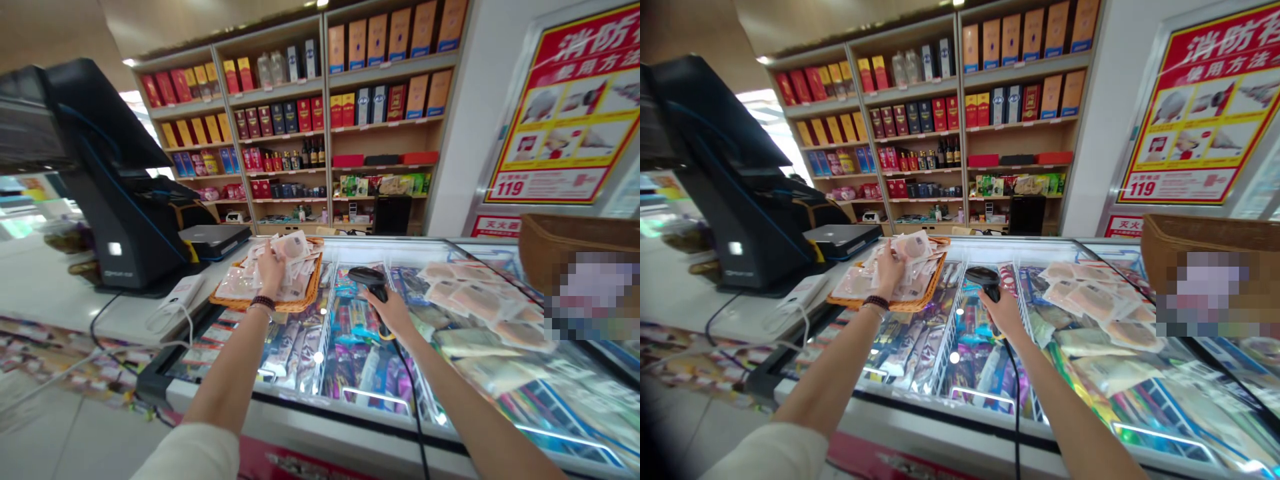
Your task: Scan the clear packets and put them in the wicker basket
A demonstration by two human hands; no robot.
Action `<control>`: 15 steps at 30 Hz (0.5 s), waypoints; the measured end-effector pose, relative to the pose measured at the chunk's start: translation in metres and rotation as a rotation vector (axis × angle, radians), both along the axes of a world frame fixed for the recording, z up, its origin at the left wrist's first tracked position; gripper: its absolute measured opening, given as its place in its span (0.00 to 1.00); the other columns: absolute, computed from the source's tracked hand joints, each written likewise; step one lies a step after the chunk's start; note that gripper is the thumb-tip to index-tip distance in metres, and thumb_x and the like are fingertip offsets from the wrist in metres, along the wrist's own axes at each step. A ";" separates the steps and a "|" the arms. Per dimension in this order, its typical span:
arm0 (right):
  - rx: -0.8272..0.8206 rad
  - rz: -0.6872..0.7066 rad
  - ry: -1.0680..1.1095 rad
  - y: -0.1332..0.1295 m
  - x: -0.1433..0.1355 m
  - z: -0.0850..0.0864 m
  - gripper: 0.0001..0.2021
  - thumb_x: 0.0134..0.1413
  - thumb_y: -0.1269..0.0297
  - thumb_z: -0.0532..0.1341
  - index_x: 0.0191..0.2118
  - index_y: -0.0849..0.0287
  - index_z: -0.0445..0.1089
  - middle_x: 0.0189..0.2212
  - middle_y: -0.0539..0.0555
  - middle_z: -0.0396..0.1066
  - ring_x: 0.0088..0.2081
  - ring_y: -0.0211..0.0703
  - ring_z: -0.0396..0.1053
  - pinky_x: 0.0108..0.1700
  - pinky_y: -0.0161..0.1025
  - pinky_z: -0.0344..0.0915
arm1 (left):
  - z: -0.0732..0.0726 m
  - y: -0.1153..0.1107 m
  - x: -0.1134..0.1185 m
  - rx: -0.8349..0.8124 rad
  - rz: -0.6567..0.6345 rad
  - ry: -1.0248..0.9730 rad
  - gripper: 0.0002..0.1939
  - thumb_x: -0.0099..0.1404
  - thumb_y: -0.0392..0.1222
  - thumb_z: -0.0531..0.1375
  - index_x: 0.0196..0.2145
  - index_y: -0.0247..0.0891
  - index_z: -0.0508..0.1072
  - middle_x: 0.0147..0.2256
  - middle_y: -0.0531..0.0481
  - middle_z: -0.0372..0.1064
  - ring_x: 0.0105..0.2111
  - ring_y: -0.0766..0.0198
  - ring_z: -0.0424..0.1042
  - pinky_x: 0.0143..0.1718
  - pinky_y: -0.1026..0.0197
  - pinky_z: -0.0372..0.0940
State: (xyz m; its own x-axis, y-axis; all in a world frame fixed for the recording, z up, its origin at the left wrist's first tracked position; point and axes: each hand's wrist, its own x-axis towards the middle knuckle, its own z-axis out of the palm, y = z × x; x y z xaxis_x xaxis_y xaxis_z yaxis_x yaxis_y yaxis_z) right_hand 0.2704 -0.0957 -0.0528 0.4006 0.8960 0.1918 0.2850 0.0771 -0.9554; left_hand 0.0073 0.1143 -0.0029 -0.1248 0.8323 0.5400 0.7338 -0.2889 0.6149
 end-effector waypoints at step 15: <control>0.011 -0.095 0.233 -0.005 0.022 -0.004 0.23 0.45 0.40 0.70 0.23 0.50 0.63 0.13 0.46 0.62 0.13 0.41 0.61 0.17 0.40 0.60 | 0.004 -0.061 0.070 0.058 -0.379 -0.084 0.06 0.72 0.41 0.57 0.37 0.41 0.73 0.33 0.48 0.75 0.37 0.57 0.73 0.41 0.60 0.63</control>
State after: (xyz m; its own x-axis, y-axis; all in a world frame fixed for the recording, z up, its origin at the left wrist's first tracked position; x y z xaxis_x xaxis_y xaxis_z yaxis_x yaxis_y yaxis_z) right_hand 0.2929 -0.1011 -0.0571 0.5172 0.8507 0.0940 0.0637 0.0713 -0.9954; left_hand 0.0774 0.0537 0.0013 0.1394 0.7962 0.5887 0.5163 -0.5658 0.6429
